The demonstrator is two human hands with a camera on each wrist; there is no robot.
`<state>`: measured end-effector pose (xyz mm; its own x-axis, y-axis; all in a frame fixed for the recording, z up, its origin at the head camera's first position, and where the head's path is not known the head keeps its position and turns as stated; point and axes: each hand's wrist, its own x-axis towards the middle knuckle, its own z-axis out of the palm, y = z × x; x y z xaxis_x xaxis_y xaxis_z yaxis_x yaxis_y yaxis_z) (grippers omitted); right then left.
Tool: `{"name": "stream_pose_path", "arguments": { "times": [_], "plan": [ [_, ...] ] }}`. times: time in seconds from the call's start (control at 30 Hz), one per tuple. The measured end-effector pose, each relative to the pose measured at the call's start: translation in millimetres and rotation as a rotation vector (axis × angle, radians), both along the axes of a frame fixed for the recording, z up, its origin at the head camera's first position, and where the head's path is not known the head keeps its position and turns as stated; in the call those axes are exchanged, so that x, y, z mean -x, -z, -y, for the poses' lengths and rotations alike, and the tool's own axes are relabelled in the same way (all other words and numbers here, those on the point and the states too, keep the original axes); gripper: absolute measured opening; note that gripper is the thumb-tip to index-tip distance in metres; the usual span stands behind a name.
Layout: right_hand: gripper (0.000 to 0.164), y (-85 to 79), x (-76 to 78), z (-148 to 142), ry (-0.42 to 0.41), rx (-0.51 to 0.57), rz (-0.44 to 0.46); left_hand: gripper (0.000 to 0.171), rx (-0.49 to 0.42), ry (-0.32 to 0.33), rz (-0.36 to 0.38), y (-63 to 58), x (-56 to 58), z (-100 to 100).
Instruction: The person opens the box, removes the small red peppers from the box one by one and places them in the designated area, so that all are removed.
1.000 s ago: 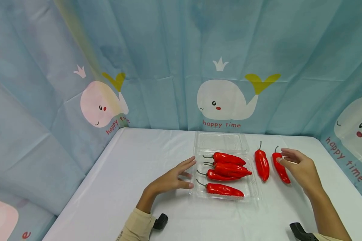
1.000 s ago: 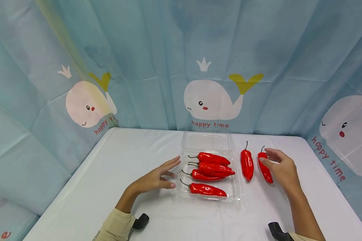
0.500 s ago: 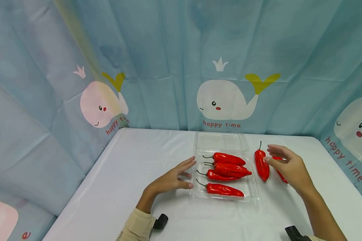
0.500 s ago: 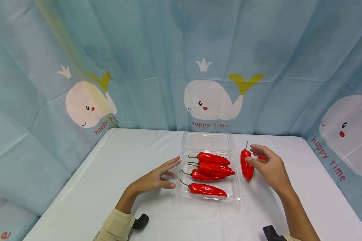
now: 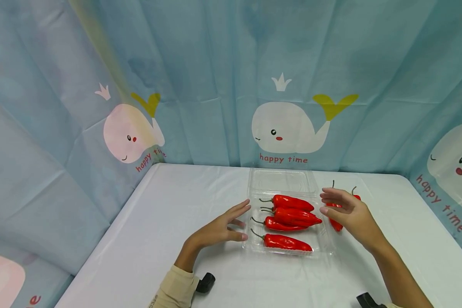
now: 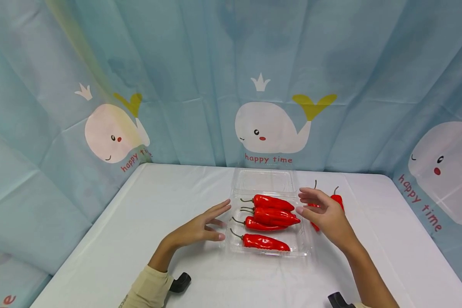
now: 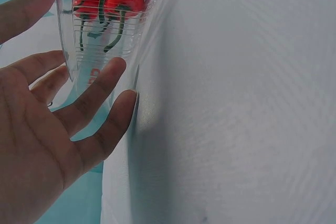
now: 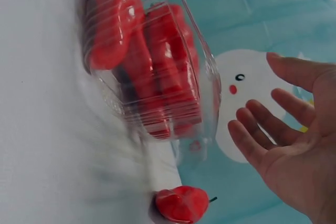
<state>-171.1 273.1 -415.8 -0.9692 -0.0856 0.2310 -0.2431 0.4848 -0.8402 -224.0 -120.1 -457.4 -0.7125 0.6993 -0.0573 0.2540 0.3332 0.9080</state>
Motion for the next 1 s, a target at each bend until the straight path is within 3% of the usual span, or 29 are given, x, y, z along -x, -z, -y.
{"name": "stream_pose_path", "arguments": {
  "times": [0.47,1.0],
  "plan": [
    [0.058,12.0,3.4,12,-0.128,0.062,0.034,0.089,0.011,-0.008,0.007,-1.5,-0.8,-1],
    [0.061,12.8,0.2,27,-0.14,0.009,0.034,0.09,0.014,-0.014,0.009,-1.3,-1.1,-1]
  ]
}}
